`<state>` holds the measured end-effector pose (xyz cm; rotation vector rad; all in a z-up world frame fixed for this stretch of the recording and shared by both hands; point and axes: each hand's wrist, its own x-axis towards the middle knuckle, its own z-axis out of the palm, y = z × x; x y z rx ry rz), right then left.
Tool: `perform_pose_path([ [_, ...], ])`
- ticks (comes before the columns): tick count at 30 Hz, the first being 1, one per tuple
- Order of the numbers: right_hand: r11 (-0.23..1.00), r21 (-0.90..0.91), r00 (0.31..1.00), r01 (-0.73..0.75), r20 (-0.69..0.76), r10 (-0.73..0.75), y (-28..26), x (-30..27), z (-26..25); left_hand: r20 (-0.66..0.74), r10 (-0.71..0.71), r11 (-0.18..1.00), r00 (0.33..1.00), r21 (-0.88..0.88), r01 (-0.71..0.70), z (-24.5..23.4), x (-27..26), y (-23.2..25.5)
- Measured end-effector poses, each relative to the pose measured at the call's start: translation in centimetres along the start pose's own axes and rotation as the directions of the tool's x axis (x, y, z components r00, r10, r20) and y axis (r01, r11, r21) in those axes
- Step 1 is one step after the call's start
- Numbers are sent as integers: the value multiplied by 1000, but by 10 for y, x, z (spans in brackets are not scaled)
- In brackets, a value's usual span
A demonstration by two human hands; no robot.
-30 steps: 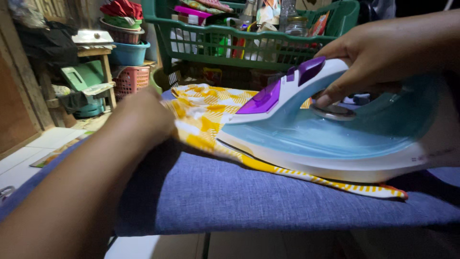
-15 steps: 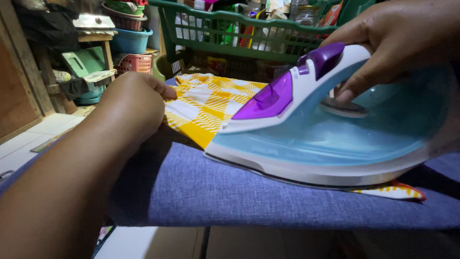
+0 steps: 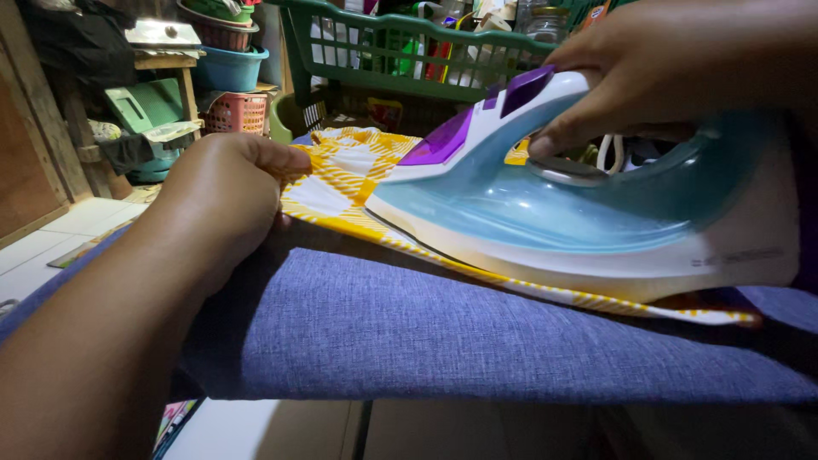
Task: The person irons a yellow and white checkered cloth on a blue ironing board. They repeatedly smooth the fabric with their hands and use a steam iron to press different sections, occasionally lifting and repositioning the cloth to reach new areas.
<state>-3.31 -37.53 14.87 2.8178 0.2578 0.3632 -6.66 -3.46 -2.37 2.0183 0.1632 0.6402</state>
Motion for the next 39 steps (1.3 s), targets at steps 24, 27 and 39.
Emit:
perform_pose_path([
  [24, 986, 106, 978, 126, 152, -141, 2, 7, -10, 30, -201, 640, 979, 760, 108, 26, 79, 16],
  [27, 994, 1, 989, 110, 102, -110, 16, 10, -3, 16, -147, 646, 989, 759, 84, 33, 70, 8],
  [39, 996, 77, 994, -51, 102, 43, 30, 32, 16, -7, -44, 770, 999, 637, 39, 23, 69, -5],
])
